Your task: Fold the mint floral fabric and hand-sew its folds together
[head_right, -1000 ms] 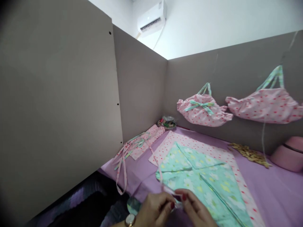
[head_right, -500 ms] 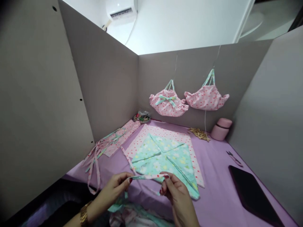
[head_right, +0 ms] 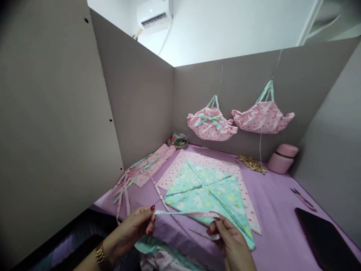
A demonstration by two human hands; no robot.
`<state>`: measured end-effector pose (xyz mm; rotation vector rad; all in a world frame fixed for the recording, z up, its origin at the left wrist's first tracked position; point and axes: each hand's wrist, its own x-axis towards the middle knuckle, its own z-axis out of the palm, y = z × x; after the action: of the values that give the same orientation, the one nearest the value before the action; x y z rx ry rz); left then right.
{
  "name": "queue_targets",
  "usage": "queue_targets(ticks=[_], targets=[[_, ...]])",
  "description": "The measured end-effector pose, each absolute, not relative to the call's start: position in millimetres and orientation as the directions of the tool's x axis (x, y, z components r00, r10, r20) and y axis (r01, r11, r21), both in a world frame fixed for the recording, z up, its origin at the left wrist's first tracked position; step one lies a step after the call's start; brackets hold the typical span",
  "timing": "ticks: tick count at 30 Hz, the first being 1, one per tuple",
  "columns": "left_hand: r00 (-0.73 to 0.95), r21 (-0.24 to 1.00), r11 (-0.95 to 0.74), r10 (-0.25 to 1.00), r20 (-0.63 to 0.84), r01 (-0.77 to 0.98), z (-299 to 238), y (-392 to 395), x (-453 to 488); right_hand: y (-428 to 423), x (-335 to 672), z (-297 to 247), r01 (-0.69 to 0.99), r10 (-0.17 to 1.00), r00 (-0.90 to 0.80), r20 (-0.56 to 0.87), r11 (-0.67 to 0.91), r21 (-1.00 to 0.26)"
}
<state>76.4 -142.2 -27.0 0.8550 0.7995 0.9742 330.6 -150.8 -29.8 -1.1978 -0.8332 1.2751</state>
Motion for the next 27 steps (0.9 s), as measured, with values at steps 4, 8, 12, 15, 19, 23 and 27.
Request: queue_targets(ticks=[4,8,12,15,19,23,27], targets=[[0.373,0.834,0.322,0.915,-0.152,-0.449,-16.9,-146.0,72.2,-147.5,340.0,-44.2,0.016,0.972,0.220,-0.077,-0.083,-0.996],[0.351,0.898,0.285,0.922,-0.162,-0.336,-11.8,-149.6,79.9,-157.1,323.2,-44.3,0.238,0.959,0.212,0.188,0.136,-0.962],[0.428,0.934,0.277,0.889,-0.161,-0.225,-16.7,-154.0,97.7,-172.8,282.5,-31.4,0.309,0.932,0.033,0.360,0.333,-0.891],[0.484,0.959,0.212,0.870,-0.096,-0.190,-19.4,-155.4,108.6,-175.5,265.9,-23.3,0.284,0.939,-0.182,0.290,0.333,-0.899],[0.414,0.974,0.037,0.908,0.061,-0.225,-15.5,-153.5,117.8,-172.9,269.3,-7.5,-0.152,0.996,-0.083,-0.040,-0.052,-0.987],[0.690,0.987,0.137,0.722,-0.041,-0.085,-20.4,-154.4,128.6,-171.0,284.5,10.6,-0.455,0.971,0.020,-0.238,-0.203,-0.867],[0.633,0.987,0.153,0.760,-0.147,0.046,-37.5,-152.8,128.6,-170.3,304.2,8.7,-0.583,0.954,0.111,-0.280,-0.166,-0.795]])
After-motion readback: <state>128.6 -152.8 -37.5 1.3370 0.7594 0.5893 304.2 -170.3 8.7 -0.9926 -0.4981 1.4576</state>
